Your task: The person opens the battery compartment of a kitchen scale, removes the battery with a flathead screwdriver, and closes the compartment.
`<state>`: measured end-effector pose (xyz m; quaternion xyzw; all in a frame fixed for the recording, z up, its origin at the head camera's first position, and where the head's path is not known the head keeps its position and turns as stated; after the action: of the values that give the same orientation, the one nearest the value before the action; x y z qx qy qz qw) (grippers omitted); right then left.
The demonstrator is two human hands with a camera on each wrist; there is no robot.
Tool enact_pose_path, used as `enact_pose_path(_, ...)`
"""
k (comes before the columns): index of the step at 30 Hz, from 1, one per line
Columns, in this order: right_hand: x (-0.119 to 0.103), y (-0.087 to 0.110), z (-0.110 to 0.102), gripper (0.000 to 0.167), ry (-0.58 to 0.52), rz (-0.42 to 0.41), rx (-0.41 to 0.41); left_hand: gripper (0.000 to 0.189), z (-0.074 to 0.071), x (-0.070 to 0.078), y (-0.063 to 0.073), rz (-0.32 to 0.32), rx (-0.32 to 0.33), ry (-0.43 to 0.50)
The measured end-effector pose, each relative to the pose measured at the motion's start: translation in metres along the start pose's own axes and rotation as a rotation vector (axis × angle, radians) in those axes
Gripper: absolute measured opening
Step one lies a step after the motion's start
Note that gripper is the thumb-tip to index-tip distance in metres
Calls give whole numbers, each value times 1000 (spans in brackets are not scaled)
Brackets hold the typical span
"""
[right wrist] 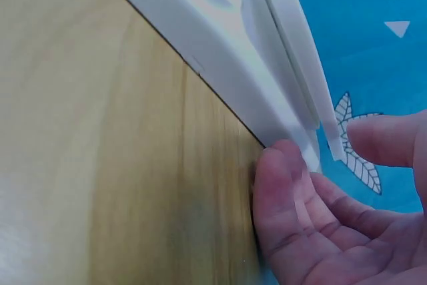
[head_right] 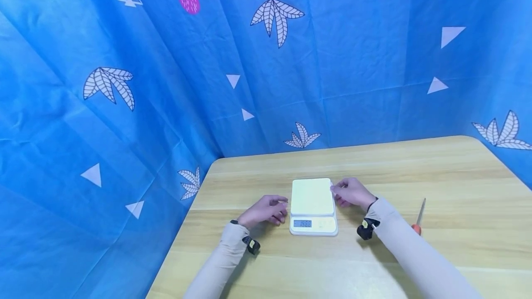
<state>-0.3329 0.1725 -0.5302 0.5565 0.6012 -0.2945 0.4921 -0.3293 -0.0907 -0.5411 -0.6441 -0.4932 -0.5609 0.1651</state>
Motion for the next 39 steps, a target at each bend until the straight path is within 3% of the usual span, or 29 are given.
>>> enact_pose_path(5, -1, 8, 2, 37, -30, 4, -18, 37, -8, -8, -14, -20, 92, 165)
enact_pose_path(15, 3, 14, 7, 41, -29, 42, -34, 23, -7, -8, -23, -23, 173, 248)
enact_pose_path(27, 2, 15, 11, 30, -10, 38, -27, 21, 0, -1, -25, -42, 160, 233)
enact_pose_path(39, -3, 17, 14, 28, -32, 15, -55, 20, -2, 0, -25, -36, 204, 151)
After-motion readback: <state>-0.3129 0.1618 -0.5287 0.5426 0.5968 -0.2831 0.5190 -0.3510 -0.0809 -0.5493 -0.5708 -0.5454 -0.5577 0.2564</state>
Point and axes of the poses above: each hand's wrist, its own y-axis away from the middle knuckle, its own z-axis out of the palm, x = y × z, the point moved 9 cm from there along -y, towards the middle knuckle, and after that the axes turned 2 degrees about -z, right-handed, at the moved point
